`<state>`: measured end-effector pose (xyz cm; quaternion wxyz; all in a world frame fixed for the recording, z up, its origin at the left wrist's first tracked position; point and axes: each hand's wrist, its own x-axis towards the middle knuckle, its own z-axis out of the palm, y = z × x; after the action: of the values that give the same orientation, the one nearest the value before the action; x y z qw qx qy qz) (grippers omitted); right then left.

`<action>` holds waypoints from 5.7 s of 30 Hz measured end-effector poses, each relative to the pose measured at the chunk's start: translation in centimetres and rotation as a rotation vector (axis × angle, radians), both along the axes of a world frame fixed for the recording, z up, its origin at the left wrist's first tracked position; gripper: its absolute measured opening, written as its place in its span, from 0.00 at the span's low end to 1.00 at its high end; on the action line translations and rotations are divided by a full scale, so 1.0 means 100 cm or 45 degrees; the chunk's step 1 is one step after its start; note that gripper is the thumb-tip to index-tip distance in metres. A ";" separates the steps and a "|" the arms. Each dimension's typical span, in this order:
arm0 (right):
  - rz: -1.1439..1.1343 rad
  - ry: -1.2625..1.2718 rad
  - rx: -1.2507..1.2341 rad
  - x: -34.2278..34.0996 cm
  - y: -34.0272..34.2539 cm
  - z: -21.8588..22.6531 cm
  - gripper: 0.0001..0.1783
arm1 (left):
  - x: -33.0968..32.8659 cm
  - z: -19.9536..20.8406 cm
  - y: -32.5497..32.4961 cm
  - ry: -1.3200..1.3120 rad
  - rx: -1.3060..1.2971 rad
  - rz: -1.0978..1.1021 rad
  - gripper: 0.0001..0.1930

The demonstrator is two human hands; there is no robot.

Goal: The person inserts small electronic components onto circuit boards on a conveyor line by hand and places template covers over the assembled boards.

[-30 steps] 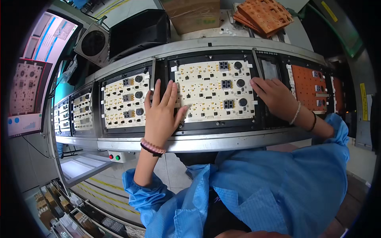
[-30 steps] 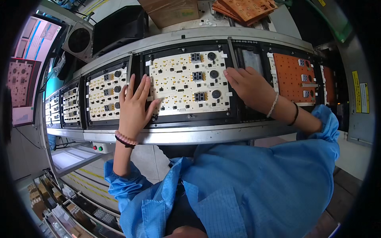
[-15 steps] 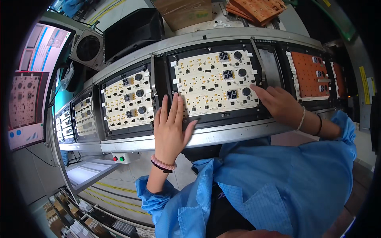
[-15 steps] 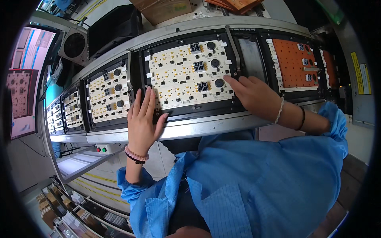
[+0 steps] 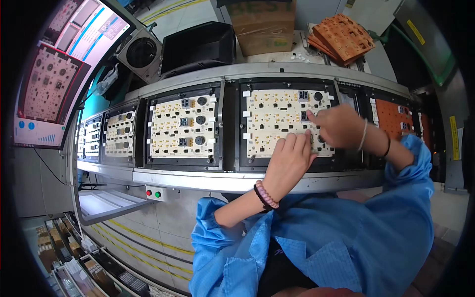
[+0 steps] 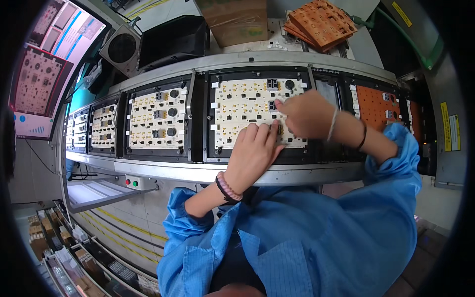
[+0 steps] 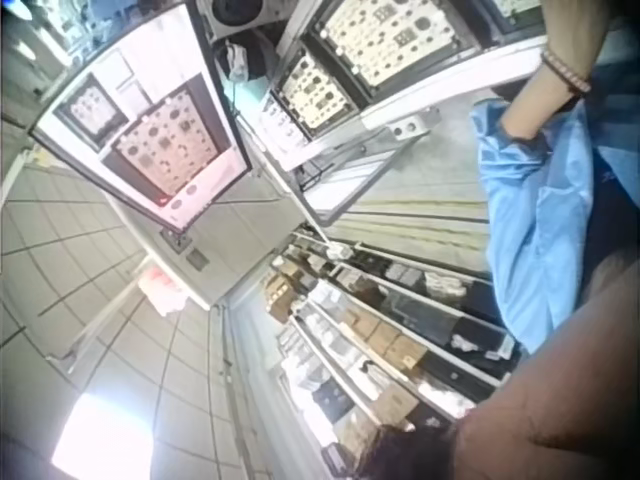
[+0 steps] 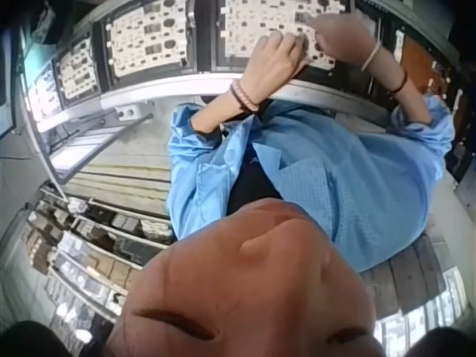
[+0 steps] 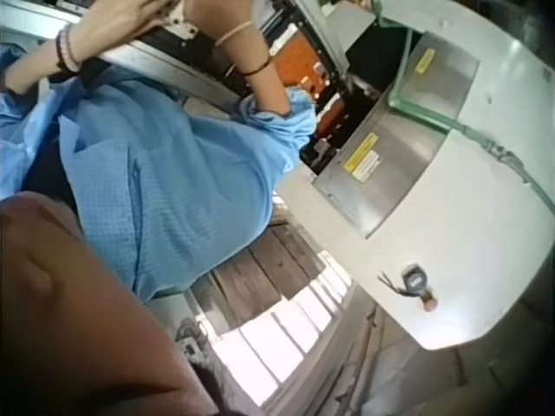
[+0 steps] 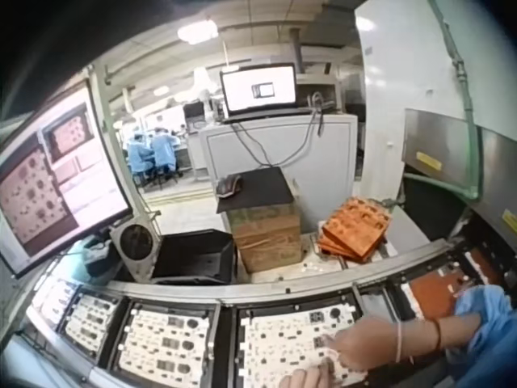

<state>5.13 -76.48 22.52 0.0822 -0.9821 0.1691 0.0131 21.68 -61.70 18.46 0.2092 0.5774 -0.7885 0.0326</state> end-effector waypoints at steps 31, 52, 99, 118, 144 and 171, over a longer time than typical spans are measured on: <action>-0.540 -0.481 -0.730 -0.097 -0.189 0.062 0.17 | 0.056 -0.010 0.049 0.456 -0.032 0.176 0.29; -0.064 -0.391 0.016 0.028 -0.064 -0.036 0.16 | 0.065 -0.012 0.058 0.270 0.021 0.319 0.26; -0.008 0.387 0.335 0.095 -0.041 0.067 0.12 | 0.085 -0.017 0.090 0.392 0.000 0.270 0.19; 0.075 0.572 0.230 0.459 -0.152 -0.049 0.23 | 0.147 -0.019 0.100 0.789 -0.182 0.076 0.16; 0.315 -0.549 0.914 0.369 -0.062 0.041 0.09 | 0.184 -0.011 0.093 1.367 -0.127 0.249 0.19; -0.470 -0.322 2.609 0.260 -0.025 -0.002 0.19 | 0.200 -0.012 0.093 1.859 0.457 0.007 0.14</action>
<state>31.15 -78.96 22.29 0.8924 -0.3957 0.2143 0.0345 41.64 -52.42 17.25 0.5815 0.4796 -0.4412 -0.4871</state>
